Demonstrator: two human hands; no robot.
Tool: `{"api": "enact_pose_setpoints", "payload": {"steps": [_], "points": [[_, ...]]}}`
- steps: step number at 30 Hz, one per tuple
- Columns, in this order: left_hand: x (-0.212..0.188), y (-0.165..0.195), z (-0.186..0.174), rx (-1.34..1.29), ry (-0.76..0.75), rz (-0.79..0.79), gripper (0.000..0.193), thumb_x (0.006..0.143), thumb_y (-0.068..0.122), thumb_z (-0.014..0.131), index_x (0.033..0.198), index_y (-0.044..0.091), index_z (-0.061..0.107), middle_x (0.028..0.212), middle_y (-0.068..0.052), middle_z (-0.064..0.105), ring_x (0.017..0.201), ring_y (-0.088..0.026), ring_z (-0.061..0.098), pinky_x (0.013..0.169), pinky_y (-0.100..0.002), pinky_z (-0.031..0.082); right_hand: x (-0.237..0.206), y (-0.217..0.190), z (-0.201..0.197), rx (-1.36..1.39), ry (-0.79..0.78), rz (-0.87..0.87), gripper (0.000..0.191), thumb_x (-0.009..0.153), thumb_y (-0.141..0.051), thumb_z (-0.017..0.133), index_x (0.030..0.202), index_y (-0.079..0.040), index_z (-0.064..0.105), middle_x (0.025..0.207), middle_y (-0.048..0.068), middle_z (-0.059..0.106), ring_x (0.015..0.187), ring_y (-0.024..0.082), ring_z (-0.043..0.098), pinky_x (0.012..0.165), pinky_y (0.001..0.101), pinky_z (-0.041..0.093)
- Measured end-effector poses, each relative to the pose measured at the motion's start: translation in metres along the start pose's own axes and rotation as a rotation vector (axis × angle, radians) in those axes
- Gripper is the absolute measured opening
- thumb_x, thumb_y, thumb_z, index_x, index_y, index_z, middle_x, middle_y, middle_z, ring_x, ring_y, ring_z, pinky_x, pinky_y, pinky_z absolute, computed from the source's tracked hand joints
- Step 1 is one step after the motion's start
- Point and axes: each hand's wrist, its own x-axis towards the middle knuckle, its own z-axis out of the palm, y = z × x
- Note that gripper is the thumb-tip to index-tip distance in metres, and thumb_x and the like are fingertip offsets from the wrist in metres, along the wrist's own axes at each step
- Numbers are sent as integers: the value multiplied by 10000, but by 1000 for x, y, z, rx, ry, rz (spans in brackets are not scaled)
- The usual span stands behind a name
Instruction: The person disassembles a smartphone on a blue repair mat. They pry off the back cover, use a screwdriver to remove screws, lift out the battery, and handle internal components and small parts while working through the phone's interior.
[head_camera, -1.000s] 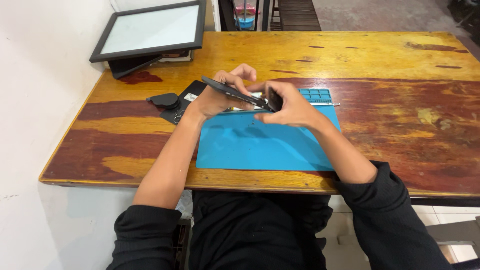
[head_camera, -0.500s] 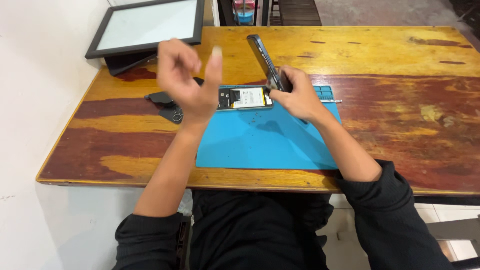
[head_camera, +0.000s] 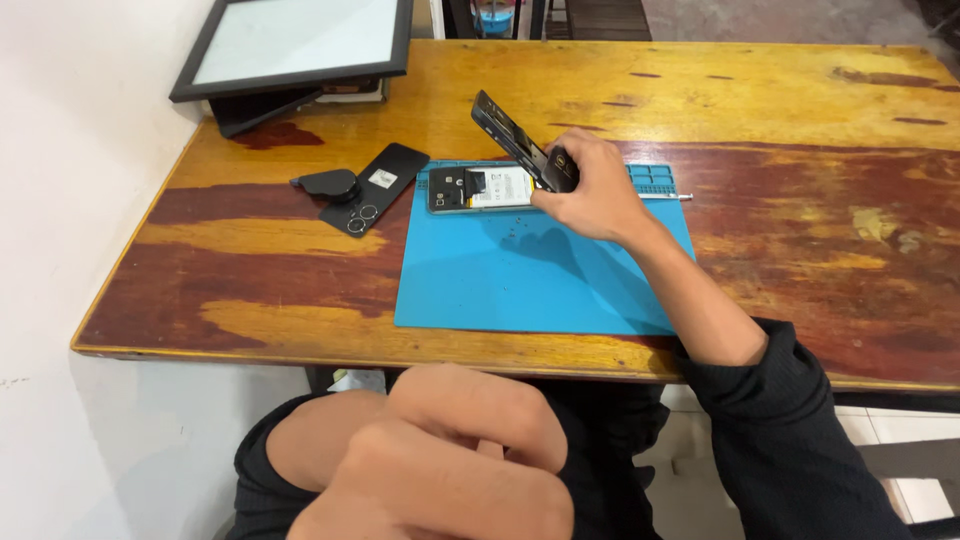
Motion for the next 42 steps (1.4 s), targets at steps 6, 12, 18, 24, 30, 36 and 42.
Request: {"api": "enact_pose_setpoints", "payload": {"steps": [6,12,18,24,30,36,42], "points": [[-57,-26,-15,236,-41,73,423,748,-149,685,498,47,406,579,1,552,580,-155,660,506,-210,436,2,8,4,-31,-15,18,319,696,-181,788,853,43,625,842,153,586,786,307,584,688,416,455],[-19,-16,-4,217,82,90,422,744,-157,670,505,51,392,581,-2,537,584,-140,647,504,-219,428,4,10,7,-36,-3,-19,352,673,-197,794,890,41,651,849,156,590,791,315,588,695,417,464],[-12,-16,-37,24,-281,-270,315,824,-215,580,588,-7,577,658,-23,607,523,-77,599,461,-208,431,4,7,14,-35,-30,8,350,688,-191,787,899,52,649,855,162,589,801,323,586,698,419,459],[-75,-48,-17,186,203,-281,456,803,-198,626,460,84,520,516,79,513,417,20,480,458,-139,352,6,8,25,-26,-13,-27,362,684,-190,787,927,48,661,874,162,601,809,315,598,710,409,471],[-81,-56,-19,31,88,-236,340,732,-191,602,524,56,495,643,9,572,536,-55,579,541,-169,442,7,10,24,-47,-13,-36,359,677,-183,799,909,52,658,873,170,601,816,327,598,706,416,467],[-101,-70,5,-53,426,-16,398,669,-152,704,555,58,386,630,-5,509,466,-75,508,476,-218,401,10,14,32,-48,-19,-15,371,680,-195,799,917,55,661,872,171,609,821,331,602,716,415,474],[-135,-99,0,-48,319,-130,395,721,-199,653,516,67,447,528,44,502,369,-22,441,362,-179,316,9,19,33,-36,-15,-40,390,669,-199,791,948,51,683,910,173,629,857,335,625,739,411,489]]}}
